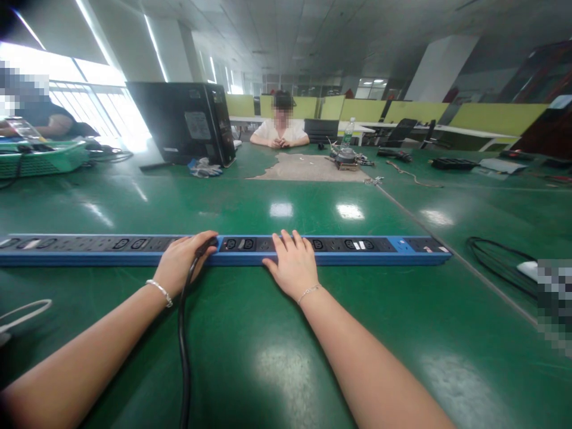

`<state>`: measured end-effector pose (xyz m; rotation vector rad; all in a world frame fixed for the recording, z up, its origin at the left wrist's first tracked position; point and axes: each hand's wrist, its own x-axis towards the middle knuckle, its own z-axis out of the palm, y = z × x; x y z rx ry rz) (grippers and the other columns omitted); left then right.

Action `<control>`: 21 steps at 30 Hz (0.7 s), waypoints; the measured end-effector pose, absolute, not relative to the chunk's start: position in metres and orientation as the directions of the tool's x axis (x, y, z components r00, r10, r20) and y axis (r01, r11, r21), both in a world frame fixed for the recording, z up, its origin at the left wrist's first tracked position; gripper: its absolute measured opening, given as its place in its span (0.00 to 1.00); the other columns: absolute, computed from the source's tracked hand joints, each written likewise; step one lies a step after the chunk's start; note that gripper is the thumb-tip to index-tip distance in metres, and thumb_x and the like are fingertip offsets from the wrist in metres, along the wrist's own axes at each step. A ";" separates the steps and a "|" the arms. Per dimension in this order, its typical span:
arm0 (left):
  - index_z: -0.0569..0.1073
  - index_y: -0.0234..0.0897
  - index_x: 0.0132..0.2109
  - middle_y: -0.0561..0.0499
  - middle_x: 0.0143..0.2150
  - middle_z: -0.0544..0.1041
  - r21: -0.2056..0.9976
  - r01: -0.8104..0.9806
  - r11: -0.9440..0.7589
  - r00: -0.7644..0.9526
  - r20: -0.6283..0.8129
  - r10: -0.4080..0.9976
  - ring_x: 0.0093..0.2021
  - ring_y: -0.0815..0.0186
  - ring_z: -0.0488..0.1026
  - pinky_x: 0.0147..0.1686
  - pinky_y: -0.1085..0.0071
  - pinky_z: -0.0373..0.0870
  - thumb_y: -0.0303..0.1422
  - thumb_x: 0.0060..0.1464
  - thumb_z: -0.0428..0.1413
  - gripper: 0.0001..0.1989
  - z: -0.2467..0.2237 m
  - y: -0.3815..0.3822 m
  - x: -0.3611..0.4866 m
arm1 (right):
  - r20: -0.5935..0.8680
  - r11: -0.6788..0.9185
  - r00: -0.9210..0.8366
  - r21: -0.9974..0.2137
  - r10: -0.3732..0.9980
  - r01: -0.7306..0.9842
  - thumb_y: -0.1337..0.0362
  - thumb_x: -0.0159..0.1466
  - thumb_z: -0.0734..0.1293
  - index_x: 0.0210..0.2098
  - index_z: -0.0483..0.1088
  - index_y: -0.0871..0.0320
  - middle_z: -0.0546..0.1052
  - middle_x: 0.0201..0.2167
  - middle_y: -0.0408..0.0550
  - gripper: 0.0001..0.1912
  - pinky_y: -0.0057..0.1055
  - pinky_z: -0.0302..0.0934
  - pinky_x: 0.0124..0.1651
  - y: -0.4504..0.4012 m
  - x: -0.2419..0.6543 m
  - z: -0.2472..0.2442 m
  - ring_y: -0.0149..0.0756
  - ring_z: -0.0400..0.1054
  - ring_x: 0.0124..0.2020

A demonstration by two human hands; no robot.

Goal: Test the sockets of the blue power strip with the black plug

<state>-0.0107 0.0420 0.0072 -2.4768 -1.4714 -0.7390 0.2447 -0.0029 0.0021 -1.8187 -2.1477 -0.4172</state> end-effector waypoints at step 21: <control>0.71 0.44 0.54 0.49 0.45 0.78 0.325 0.928 -0.185 0.091 0.284 0.955 0.46 0.57 0.73 0.48 0.63 0.66 0.44 0.54 0.48 0.23 0.057 0.059 -0.107 | 0.413 0.162 -0.154 0.017 0.898 0.987 0.47 0.63 0.55 0.60 0.60 0.59 0.63 0.60 0.52 0.32 0.44 0.45 0.60 -0.002 0.246 -0.001 0.49 0.51 0.61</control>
